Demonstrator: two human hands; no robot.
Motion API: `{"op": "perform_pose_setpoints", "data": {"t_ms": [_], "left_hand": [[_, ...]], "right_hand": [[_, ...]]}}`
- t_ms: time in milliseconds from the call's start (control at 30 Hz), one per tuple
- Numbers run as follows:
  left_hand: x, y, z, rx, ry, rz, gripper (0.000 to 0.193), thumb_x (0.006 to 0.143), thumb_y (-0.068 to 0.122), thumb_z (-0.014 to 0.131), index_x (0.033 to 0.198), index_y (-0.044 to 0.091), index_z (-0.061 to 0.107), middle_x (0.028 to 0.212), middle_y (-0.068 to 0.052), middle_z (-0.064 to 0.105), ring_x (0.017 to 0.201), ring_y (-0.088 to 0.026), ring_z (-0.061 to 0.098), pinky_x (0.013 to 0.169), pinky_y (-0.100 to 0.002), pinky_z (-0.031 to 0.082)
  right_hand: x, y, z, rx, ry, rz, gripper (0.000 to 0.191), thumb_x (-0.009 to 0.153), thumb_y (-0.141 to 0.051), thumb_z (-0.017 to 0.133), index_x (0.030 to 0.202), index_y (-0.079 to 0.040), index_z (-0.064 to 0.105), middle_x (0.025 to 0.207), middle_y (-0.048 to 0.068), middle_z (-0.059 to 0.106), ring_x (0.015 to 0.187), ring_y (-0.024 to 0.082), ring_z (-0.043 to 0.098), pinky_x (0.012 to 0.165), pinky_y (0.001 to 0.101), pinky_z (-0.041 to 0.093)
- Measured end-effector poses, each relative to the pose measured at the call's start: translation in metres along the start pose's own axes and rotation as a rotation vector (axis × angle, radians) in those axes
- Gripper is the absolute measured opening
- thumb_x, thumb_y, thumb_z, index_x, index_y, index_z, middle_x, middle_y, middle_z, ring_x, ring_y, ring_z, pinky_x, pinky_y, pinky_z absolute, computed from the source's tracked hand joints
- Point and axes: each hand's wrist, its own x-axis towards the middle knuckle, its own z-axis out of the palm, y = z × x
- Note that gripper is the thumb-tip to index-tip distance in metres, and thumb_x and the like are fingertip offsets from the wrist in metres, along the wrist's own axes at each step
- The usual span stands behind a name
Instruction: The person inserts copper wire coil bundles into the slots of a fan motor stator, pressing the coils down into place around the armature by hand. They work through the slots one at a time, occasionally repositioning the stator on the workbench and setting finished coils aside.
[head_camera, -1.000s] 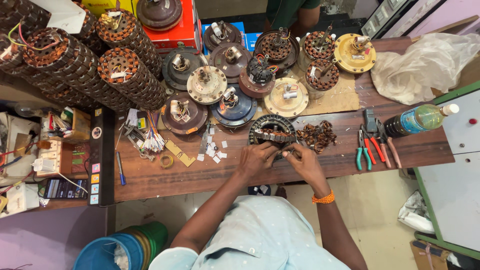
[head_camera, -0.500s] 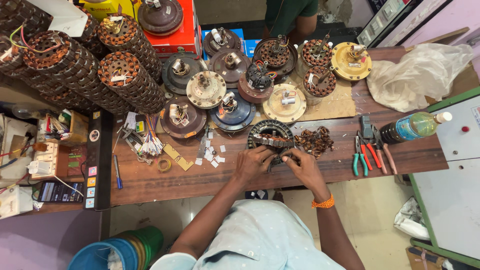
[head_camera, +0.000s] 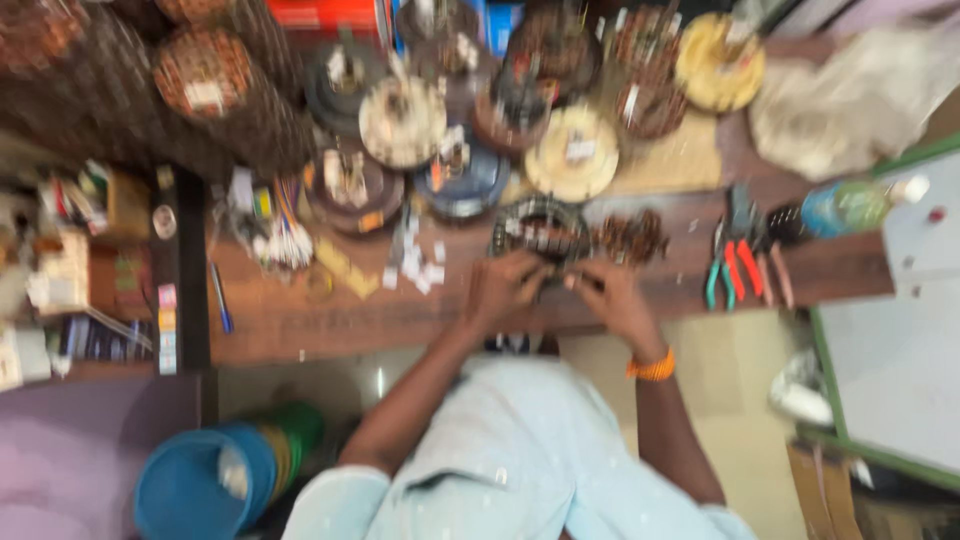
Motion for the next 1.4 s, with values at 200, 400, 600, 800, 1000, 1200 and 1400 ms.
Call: {"op": "perform_pose_setpoints", "data": {"t_ms": [200, 400, 600, 800, 1000, 1200, 1400], "left_hand": [[-0.019, -0.018, 0.013, -0.094, -0.01, -0.038, 0.01, 0.089, 0.017, 0.08, 0.092, 0.009, 0.074, 0.09, -0.007, 0.069, 0.079, -0.028, 0.071, 0.067, -0.038, 0.054], [-0.015, -0.004, 0.013, -0.315, 0.104, -0.163, 0.01, 0.091, 0.013, 0.079, 0.096, 0.006, 0.074, 0.092, -0.007, 0.072, 0.083, -0.026, 0.072, 0.074, -0.036, 0.055], [-0.015, 0.002, 0.017, -0.373, 0.153, -0.28, 0.012, 0.091, 0.012, 0.077, 0.096, 0.002, 0.072, 0.094, -0.009, 0.072, 0.082, -0.023, 0.07, 0.071, -0.035, 0.053], [-0.016, 0.011, 0.022, -0.361, 0.186, -0.445, 0.012, 0.089, 0.013, 0.078, 0.094, 0.003, 0.073, 0.091, -0.009, 0.07, 0.074, -0.024, 0.069, 0.066, -0.035, 0.052], [-0.01, 0.027, 0.015, -0.197, 0.326, -0.294, 0.009, 0.093, 0.014, 0.077, 0.098, 0.007, 0.073, 0.1, -0.005, 0.07, 0.087, -0.023, 0.07, 0.074, -0.033, 0.054], [0.018, 0.014, -0.011, 0.17, 0.181, 0.259, 0.067, 0.081, 0.016, 0.082, 0.142, 0.017, 0.055, 0.125, -0.002, 0.069, 0.108, -0.024, 0.058, 0.095, -0.044, 0.046], [0.048, -0.011, -0.014, -0.169, -0.21, 0.157, 0.083, 0.081, 0.01, 0.084, 0.154, 0.023, 0.047, 0.119, 0.003, 0.072, 0.097, -0.024, 0.055, 0.096, -0.039, 0.047]], "right_hand": [[-0.003, -0.004, -0.013, -0.177, -0.029, 0.058, 0.013, 0.092, -0.005, 0.079, 0.104, -0.004, 0.077, 0.089, 0.014, 0.066, 0.079, 0.023, 0.06, 0.071, 0.0375, 0.048], [0.027, -0.029, -0.017, -0.111, 0.095, 0.001, 0.011, 0.098, 0.0, 0.079, 0.107, -0.001, 0.074, 0.092, 0.012, 0.069, 0.068, 0.013, 0.056, 0.059, 0.0307, 0.043], [0.057, -0.015, -0.015, -0.111, 0.038, -0.003, 0.009, 0.097, -0.001, 0.081, 0.105, -0.001, 0.077, 0.076, 0.007, 0.065, 0.059, 0.011, 0.047, 0.053, 0.03, 0.037], [0.079, 0.008, -0.013, -0.175, -0.003, 0.09, 0.011, 0.095, -0.005, 0.083, 0.106, -0.004, 0.08, 0.061, 0.004, 0.046, 0.055, 0.01, 0.038, 0.05, 0.0321, 0.03], [0.099, 0.043, -0.009, -0.211, 0.06, 0.158, 0.009, 0.093, -0.007, 0.084, 0.101, -0.004, 0.08, 0.059, -0.004, 0.049, 0.053, 0.006, 0.039, 0.049, 0.0303, 0.029], [0.074, 0.057, -0.021, 0.185, 0.057, 0.352, 0.009, 0.096, -0.006, 0.079, 0.103, 0.001, 0.077, 0.07, -0.006, 0.056, 0.061, 0.002, 0.043, 0.054, 0.0235, 0.031], [0.047, 0.033, -0.054, 0.39, 0.026, 0.46, 0.009, 0.095, -0.003, 0.074, 0.102, 0.0, 0.076, 0.081, -0.003, 0.069, 0.066, 0.001, 0.055, 0.058, 0.0178, 0.041]]}}
